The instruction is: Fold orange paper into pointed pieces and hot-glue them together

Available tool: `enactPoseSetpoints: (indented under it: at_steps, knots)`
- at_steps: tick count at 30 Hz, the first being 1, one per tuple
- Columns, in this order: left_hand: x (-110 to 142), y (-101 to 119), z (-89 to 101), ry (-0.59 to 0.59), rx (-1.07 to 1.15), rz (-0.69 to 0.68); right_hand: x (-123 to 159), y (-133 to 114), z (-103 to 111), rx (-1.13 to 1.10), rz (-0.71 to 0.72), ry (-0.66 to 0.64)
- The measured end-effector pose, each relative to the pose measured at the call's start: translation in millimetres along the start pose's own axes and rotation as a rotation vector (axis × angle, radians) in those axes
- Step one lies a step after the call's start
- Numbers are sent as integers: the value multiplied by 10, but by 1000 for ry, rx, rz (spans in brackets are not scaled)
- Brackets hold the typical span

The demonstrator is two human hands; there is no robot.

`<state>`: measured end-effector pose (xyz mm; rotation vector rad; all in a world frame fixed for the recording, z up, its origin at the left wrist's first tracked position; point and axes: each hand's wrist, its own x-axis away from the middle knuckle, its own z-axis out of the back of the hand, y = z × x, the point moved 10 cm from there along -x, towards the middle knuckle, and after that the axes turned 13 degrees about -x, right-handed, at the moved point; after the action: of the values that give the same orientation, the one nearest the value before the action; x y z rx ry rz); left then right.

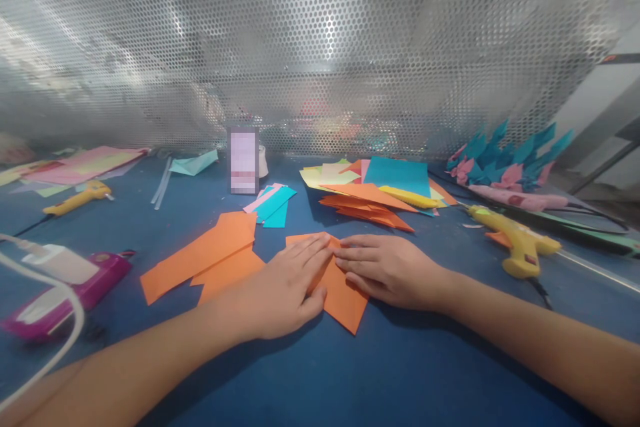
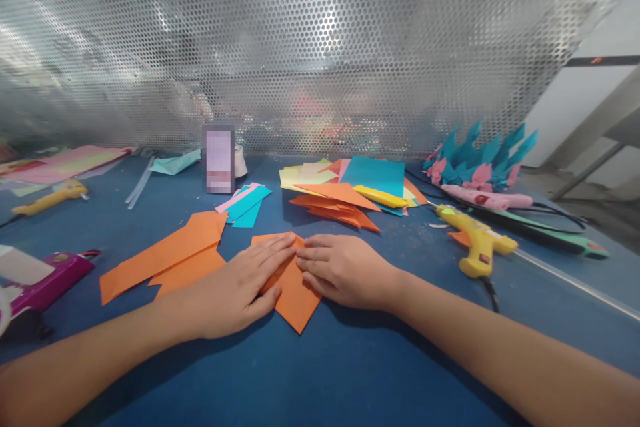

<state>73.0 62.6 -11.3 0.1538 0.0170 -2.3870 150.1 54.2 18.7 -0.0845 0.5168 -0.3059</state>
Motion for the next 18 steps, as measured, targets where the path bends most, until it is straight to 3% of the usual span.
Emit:
enactPoseSetpoints:
  at_steps: [18]
  knots:
    - [-8,-11,45,21,51,4,-9,-4,-13,53,-31,-28]
